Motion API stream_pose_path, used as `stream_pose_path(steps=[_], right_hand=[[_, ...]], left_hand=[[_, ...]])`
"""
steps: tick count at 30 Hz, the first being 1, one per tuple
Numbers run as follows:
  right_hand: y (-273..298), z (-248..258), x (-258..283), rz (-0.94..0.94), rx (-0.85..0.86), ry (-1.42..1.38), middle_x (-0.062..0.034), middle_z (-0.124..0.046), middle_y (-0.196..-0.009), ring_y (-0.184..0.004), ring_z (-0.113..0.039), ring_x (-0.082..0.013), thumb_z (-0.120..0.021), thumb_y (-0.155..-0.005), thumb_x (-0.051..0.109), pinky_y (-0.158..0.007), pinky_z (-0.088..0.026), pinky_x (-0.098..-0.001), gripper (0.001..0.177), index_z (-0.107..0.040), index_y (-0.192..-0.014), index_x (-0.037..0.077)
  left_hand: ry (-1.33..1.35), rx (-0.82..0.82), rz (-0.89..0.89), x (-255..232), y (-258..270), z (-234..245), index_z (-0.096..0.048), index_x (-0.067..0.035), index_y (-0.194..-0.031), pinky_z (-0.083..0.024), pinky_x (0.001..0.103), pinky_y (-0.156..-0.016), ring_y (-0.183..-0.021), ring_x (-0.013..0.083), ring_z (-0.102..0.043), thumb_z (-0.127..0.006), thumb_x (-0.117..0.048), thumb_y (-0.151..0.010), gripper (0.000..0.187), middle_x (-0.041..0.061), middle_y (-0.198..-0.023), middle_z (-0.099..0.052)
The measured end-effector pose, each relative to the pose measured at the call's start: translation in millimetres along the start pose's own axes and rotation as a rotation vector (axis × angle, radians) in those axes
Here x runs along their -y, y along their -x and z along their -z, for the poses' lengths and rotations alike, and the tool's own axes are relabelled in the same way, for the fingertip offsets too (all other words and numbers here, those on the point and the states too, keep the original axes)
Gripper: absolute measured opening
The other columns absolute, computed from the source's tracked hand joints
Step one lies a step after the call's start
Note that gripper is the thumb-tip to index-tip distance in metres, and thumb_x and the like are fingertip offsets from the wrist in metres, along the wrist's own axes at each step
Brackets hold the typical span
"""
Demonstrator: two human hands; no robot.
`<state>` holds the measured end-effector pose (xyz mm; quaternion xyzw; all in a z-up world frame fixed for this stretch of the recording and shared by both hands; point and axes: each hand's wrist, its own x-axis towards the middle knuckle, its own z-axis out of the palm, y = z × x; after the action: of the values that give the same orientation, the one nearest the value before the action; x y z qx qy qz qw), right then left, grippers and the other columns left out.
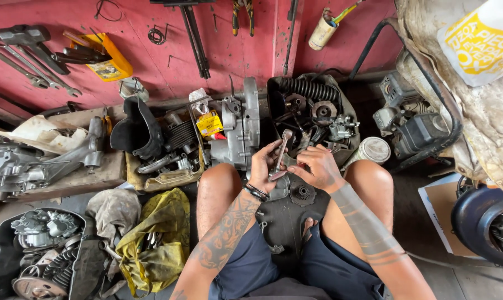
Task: The person sits on the floor and uses a red brush to clean a metal connecting rod. They scrub the rod's surfaces and the inside of the circular opening, rotating the part to access different areas.
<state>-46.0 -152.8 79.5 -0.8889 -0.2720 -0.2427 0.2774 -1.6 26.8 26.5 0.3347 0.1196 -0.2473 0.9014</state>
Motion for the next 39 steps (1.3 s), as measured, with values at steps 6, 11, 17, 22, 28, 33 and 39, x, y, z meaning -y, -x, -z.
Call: stream_pose_path(steps=[6, 11, 17, 22, 28, 33, 39], right_hand=[[8.5, 6.2, -51.6, -0.148, -0.016, 0.096, 0.0005, -0.050, -0.052, -0.054, -0.053, -0.0204, -0.055, -0.103, 0.059, -0.064, -0.043, -0.0343, 0.062, -0.051, -0.056, 0.019], [8.3, -6.6, -30.0, -0.002, 0.008, 0.048, -0.0047, -0.052, -0.056, -0.059, -0.059, -0.0283, -0.061, -0.097, 0.055, -0.063, -0.044, -0.0405, 0.054, -0.052, -0.060, 0.016], [11.7, -12.4, -39.4, -0.059, -0.018, 0.113, -0.0036, -0.051, -0.056, -0.058, -0.056, -0.0264, -0.059, -0.100, 0.056, -0.063, -0.043, -0.0387, 0.056, -0.052, -0.061, 0.016], [10.7, -11.7, -39.4, -0.013, 0.007, 0.084, -0.0036, -0.050, -0.054, -0.057, -0.057, -0.0259, -0.057, -0.099, 0.059, -0.063, -0.044, -0.0395, 0.057, -0.052, -0.060, 0.017], [5.6, -8.4, -29.1, -0.038, -0.025, 0.118, -0.0033, -0.050, -0.053, -0.056, -0.056, -0.0261, -0.055, -0.100, 0.061, -0.064, -0.043, -0.0392, 0.061, -0.051, -0.059, 0.016], [2.7, -2.0, -41.0, -0.090, 0.002, 0.125, -0.0035, -0.048, -0.051, -0.054, -0.056, -0.0251, -0.055, -0.103, 0.056, -0.062, -0.042, -0.0378, 0.061, -0.050, -0.058, 0.015], [1.3, -6.2, -4.1, 0.035, 0.008, -0.011, -0.0002, -0.044, -0.051, -0.050, -0.049, -0.0230, -0.058, -0.101, 0.054, -0.059, -0.041, -0.0351, 0.057, -0.048, -0.059, 0.017]], left_hand=[[0.057, 0.009, 0.022, -7.0, 12.7, -13.5, -0.071, -0.011, -0.120, -0.050, 0.020, -0.052, -0.058, 0.0158, -0.062, -0.059, -0.027, -0.095, 0.032, 0.011, -0.093, -0.076], [0.044, 0.011, -0.005, 1.4, -7.7, 5.2, -0.072, -0.009, -0.120, -0.053, 0.025, -0.050, -0.054, 0.0174, -0.061, -0.060, -0.025, -0.094, 0.032, 0.013, -0.092, -0.076], [0.047, 0.008, -0.005, 3.5, -10.6, 9.8, -0.072, -0.009, -0.119, -0.052, 0.025, -0.048, -0.054, 0.0183, -0.062, -0.061, -0.027, -0.094, 0.033, 0.013, -0.092, -0.076], [0.062, -0.001, -0.009, 2.8, -10.2, 11.7, -0.072, -0.007, -0.118, -0.058, 0.031, -0.053, -0.056, 0.0213, -0.066, -0.062, -0.024, -0.093, 0.032, 0.015, -0.092, -0.077], [0.064, 0.028, 0.011, -1.9, -8.1, 9.2, -0.074, -0.014, -0.117, -0.050, 0.026, -0.050, -0.061, 0.0271, -0.072, -0.061, -0.028, -0.093, 0.030, 0.011, -0.091, -0.076], [0.101, 0.012, -0.012, -12.8, 13.6, -14.3, -0.072, -0.008, -0.119, -0.047, 0.021, -0.048, -0.053, 0.0155, -0.062, -0.060, -0.027, -0.092, 0.034, 0.013, -0.089, -0.075], [0.085, 0.024, -0.028, -1.3, -3.2, 9.2, -0.070, -0.004, -0.122, -0.047, 0.025, -0.041, -0.053, 0.0222, -0.065, -0.060, -0.026, -0.094, 0.037, 0.018, -0.090, -0.075]])
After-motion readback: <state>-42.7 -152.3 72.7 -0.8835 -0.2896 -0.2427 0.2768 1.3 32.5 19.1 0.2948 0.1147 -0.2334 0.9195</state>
